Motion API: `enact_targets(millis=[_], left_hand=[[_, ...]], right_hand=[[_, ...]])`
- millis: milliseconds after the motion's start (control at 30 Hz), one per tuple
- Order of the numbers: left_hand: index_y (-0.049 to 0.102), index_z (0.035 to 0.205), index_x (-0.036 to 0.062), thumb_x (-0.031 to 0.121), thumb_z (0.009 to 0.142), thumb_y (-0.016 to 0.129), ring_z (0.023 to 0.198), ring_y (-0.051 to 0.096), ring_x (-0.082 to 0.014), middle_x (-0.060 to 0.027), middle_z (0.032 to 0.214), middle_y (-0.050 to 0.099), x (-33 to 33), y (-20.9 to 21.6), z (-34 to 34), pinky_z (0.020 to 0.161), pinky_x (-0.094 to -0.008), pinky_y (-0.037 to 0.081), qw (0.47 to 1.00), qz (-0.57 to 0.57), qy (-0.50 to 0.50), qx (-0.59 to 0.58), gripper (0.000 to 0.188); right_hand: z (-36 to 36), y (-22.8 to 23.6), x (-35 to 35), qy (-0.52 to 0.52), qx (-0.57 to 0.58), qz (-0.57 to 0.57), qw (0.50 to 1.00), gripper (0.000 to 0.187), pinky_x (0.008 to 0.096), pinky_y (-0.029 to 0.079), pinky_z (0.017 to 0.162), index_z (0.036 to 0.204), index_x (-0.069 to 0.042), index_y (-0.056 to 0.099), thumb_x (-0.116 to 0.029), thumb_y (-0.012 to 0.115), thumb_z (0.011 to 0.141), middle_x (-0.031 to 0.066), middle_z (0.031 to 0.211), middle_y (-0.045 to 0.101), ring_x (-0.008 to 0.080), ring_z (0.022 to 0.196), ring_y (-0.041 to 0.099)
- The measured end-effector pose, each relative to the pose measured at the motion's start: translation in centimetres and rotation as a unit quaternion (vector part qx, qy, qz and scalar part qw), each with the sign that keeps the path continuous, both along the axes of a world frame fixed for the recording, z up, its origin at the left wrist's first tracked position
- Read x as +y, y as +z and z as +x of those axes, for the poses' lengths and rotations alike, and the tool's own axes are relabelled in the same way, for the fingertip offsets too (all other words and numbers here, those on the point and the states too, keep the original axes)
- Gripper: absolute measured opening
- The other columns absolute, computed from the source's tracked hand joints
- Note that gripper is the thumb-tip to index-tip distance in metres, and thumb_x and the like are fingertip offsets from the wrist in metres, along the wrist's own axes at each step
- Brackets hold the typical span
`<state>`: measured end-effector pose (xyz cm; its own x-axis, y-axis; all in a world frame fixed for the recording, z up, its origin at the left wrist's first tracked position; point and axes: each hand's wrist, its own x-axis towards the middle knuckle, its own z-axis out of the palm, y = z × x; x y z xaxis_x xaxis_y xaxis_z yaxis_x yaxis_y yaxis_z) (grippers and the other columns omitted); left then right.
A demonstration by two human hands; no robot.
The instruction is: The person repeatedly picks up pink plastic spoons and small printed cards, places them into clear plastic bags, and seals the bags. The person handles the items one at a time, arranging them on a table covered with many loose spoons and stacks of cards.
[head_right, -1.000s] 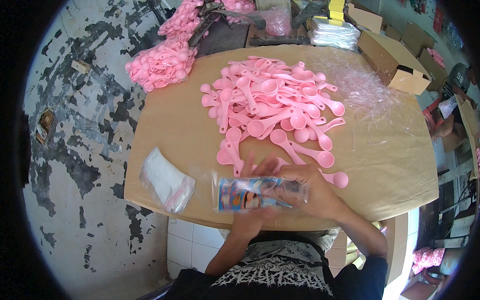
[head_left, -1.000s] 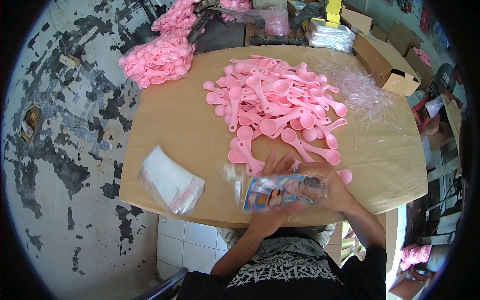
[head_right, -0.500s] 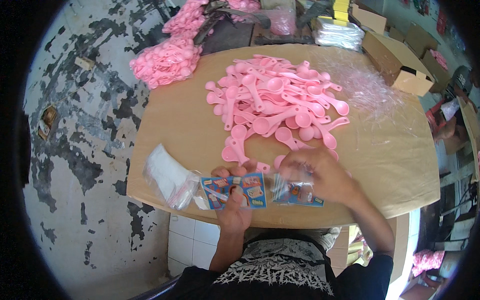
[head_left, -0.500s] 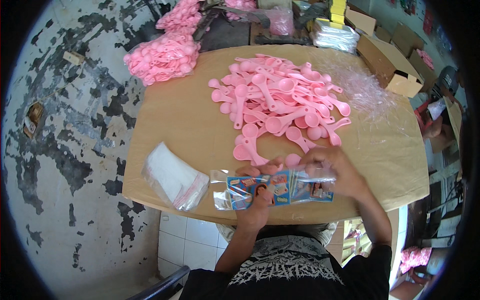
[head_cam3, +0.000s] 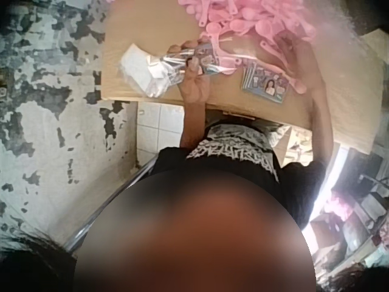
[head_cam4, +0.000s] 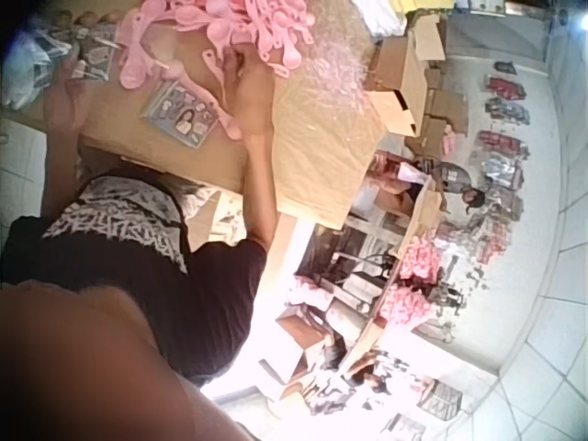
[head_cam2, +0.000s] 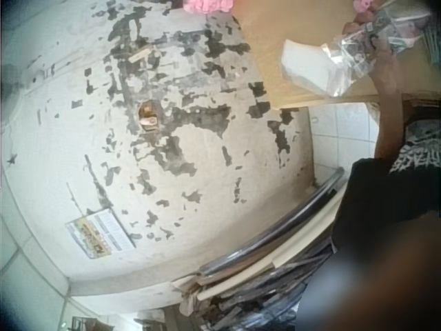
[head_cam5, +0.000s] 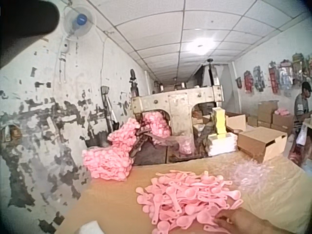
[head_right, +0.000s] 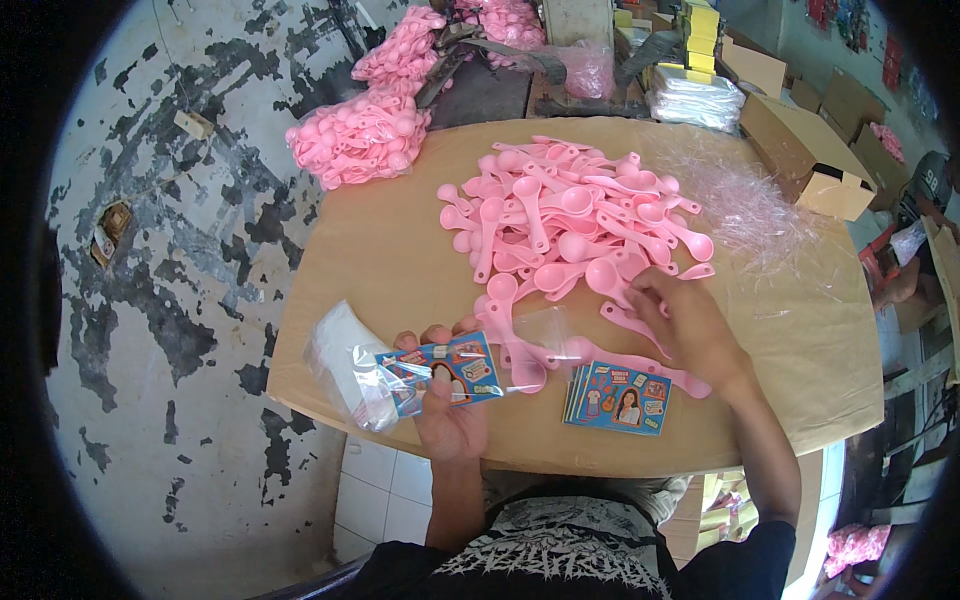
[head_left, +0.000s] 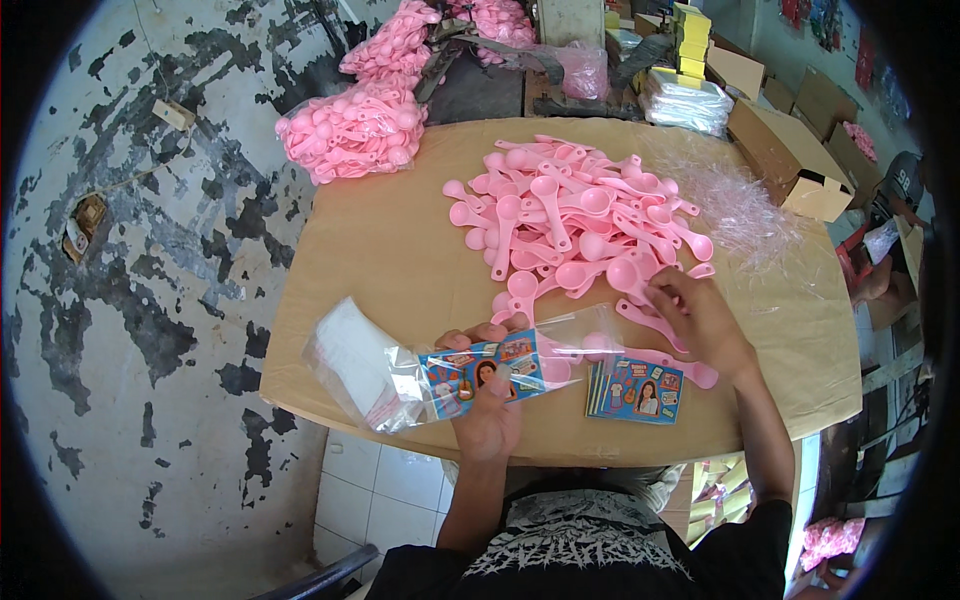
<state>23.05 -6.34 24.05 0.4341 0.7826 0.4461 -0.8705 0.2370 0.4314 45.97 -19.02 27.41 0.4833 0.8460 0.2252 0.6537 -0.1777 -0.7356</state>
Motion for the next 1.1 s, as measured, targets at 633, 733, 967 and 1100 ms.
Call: enact_targets(millis=[633, 733, 967, 1100], left_hand=[[0.027, 0.15, 0.0129, 0.026, 0.092, 0.07, 0.144, 0.033, -0.0322, -0.0171, 0.153, 0.036, -3.2, -1.8, 2.2, 0.121, -0.0456, 0.027, 0.962, -0.192, -0.187, -0.052, 0.073], [0.014, 0.155, 0.007, 0.038, 0.086, 0.075, 0.149, 0.021, -0.0345, -0.0222, 0.158, 0.023, -2.7, -0.5, 1.2, 0.124, -0.0445, 0.015, 0.98, -0.137, -0.145, -0.016, 0.098], [0.015, 0.153, -0.0011, 0.031, 0.079, 0.082, 0.145, 0.027, -0.0316, -0.0231, 0.154, 0.026, -1.9, 2.7, 0.6, 0.116, -0.0401, 0.025, 0.886, 0.296, 0.172, 0.313, 0.106], [0.033, 0.145, -0.0042, 0.018, 0.088, 0.074, 0.133, 0.046, -0.0278, -0.0203, 0.144, 0.043, -2.5, 3.4, 0.9, 0.108, -0.0378, 0.039, 0.847, 0.254, 0.075, 0.46, 0.073]], right_hand=[[-7.0, 7.4, 1.1, 0.17, 0.024, 0.144, 0.975, 0.018, 0.03, 0.047, 0.07, 0.089, 0.001, 0.065, -0.017, 0.066, 0.091, 0.007, 0.083, 0.064, 0.0164, 0.078, 0.062], [-5.6, 12.0, 0.2, 0.123, 0.006, 0.208, 0.97, 0.01, 0.028, 0.045, 0.065, 0.088, -0.002, 0.066, -0.01, 0.071, 0.085, 0.0053, 0.079, 0.062, 0.0146, 0.075, 0.06], [-5.6, 12.4, 2.8, 0.147, -0.208, 0.183, 0.949, 0.013, 0.0265, 0.041, 0.053, 0.085, -0.003, 0.068, -0.006, 0.077, 0.077, 0.0037, 0.071, 0.06, 0.0099, 0.059, 0.054], [-6.9, 10.5, 3.9, 0.243, -0.162, 0.105, 0.951, 0.016, 0.0271, 0.043, 0.055, 0.094, -0.004, 0.069, -0.007, 0.075, 0.08, 0.003, 0.075, 0.062, 0.0115, 0.061, 0.056]])
